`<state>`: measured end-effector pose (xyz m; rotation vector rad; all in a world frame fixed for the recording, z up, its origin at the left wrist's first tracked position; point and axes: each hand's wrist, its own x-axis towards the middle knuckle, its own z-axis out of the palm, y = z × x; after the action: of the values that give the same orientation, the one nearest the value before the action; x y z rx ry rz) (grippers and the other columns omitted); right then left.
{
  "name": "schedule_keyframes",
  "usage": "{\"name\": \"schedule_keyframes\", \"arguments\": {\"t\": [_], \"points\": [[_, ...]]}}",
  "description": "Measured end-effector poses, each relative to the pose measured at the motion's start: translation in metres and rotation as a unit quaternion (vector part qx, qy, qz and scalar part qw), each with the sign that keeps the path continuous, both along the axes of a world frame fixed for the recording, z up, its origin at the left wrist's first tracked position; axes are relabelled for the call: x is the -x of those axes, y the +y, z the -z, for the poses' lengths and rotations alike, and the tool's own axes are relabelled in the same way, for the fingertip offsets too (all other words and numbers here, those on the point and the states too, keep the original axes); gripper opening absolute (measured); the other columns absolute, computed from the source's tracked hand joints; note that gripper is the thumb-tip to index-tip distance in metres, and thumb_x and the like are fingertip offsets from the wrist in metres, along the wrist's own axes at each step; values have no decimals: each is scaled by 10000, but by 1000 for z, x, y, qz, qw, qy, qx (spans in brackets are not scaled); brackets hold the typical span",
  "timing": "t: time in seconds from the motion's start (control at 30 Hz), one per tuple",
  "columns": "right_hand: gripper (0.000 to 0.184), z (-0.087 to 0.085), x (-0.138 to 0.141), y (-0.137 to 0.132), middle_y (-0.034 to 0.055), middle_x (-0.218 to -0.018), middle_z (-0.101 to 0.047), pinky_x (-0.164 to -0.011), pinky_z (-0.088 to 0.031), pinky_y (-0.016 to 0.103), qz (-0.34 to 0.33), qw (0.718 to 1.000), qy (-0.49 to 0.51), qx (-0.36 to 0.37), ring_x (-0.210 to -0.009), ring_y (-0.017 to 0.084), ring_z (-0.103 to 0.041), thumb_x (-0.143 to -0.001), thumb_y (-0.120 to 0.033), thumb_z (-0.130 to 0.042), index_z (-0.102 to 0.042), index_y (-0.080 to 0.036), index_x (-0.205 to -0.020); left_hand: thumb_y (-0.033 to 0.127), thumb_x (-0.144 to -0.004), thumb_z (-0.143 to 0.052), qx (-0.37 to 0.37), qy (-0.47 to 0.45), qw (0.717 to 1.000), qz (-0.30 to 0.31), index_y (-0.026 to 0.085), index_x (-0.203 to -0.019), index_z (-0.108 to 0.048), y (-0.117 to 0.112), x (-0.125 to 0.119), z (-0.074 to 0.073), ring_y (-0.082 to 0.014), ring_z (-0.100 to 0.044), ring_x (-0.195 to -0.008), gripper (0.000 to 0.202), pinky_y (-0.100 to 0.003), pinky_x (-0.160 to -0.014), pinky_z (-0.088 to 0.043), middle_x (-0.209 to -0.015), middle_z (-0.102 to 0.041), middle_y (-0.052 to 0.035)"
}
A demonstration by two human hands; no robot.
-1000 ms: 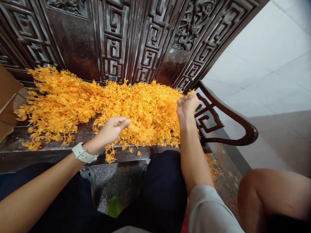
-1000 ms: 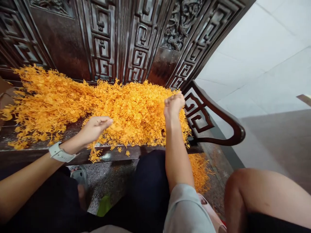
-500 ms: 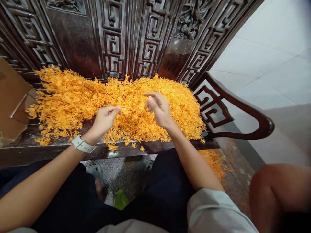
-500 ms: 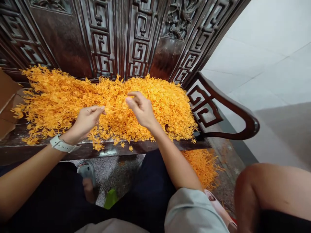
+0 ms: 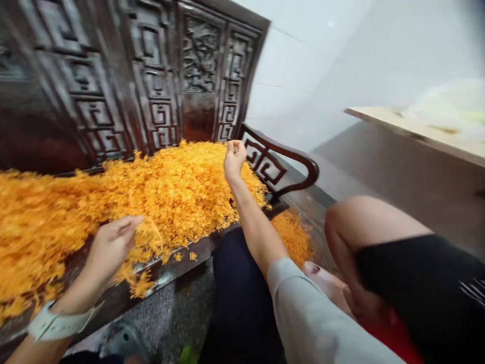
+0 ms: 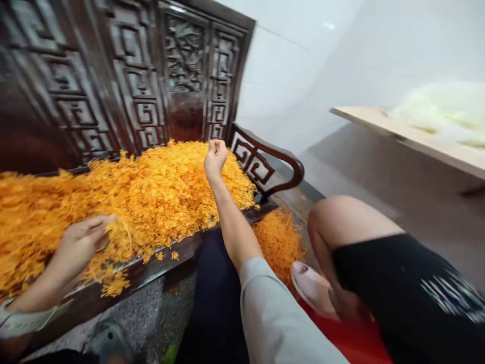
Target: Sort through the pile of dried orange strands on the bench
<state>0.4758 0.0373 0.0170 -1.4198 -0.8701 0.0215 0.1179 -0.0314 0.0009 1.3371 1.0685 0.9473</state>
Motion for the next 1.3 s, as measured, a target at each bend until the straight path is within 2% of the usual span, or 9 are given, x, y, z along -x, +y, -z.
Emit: {"name": "schedule_keyframes", "arguments": {"t": [0.13,0.27,0.4,0.5,0.63,0.93,1.07,1.17,1.3], "points": [[572,10,-26,4,152,-1190,-645,-954,-531,409,-63,995,22,80,-1034,228,-627,-982,-744,-500,-624,-191,-1060,375,-809,-804,47,-43,997,-41,193,-822,-629,13,-9,-8,-72,-212,-459,253,-192,-445,-223,-537,-272,91],[659,16,28,-1,193,-1421,-573,-1131,-460,516,-129,988,-74,43,-1329,318,-546,-912,-824,-561,-685,-204,-1098,269,-847,-741,80,-140,986,-43,222,-766,-448,15,-34,-21,-70,-242,-416,307,-196,-433,-248,-516,-291,108],[651,13,105,-20,115,-1076,-691,-790,-589,414,-350,927,96,99,-912,232,-670,-937,-849,-463,-633,-233,-1065,278,-932,-655,74,-201,974,-75,237,-814,-403,27,-64,-28,-71,-225,-407,281,-211,-435,-231,-518,-284,122],[579,10,147,-36,93,-1095,-689,-706,-575,361,-448,879,144,84,-875,208,-662,-902,-769,-632,-619,-247,-1155,313,-977,-598,72,-214,967,-117,227,-851,-462,32,-85,-24,-74,-293,-434,205,-224,-459,-267,-549,-335,106],[417,13,162,-44,57,-1032,-674,-789,-541,354,-406,912,44,24,-914,196,-634,-881,-615,-769,-673,-241,-1039,388,-968,-635,10,-185,972,-145,203,-875,-540,28,-99,-11,-85,-480,-571,227,-229,-538,-368,-714,-554,25],[339,11,133,-36,-14,-668,-545,-546,-401,285,-371,912,169,41,-543,103,-488,-1003,-409,-617,-626,-206,-733,422,-975,-694,-1,-131,986,-98,201,-852,-642,18,-74,-5,-76,-205,-430,258,-237,-427,-187,-524,-261,102],[306,3,86,-17,-17,-659,-505,-502,-383,261,-250,944,209,55,-503,87,-467,-997,-249,-552,-566,-203,-695,370,-953,-726,-32,-136,987,-75,200,-799,-642,7,-60,-10,-66,-205,-423,245,-222,-427,-189,-510,-276,92],[279,8,38,-4,-14,-682,-496,-527,-418,263,-120,973,192,37,-531,98,-470,-1017,-303,-547,-551,-210,-755,272,-938,-709,2,-146,985,-94,195,-789,-647,6,-48,-15,-63,-201,-420,179,-208,-419,-200,-504,-274,90],[213,24,11,-1,13,-780,-602,-621,-471,310,-147,984,73,74,-638,141,-540,-900,-299,-722,-657,-186,-1069,261,-962,-676,28,-136,981,-133,187,-743,-620,16,-36,-9,-64,-224,-414,238,-204,-410,-229,-504,-289,84]]}}
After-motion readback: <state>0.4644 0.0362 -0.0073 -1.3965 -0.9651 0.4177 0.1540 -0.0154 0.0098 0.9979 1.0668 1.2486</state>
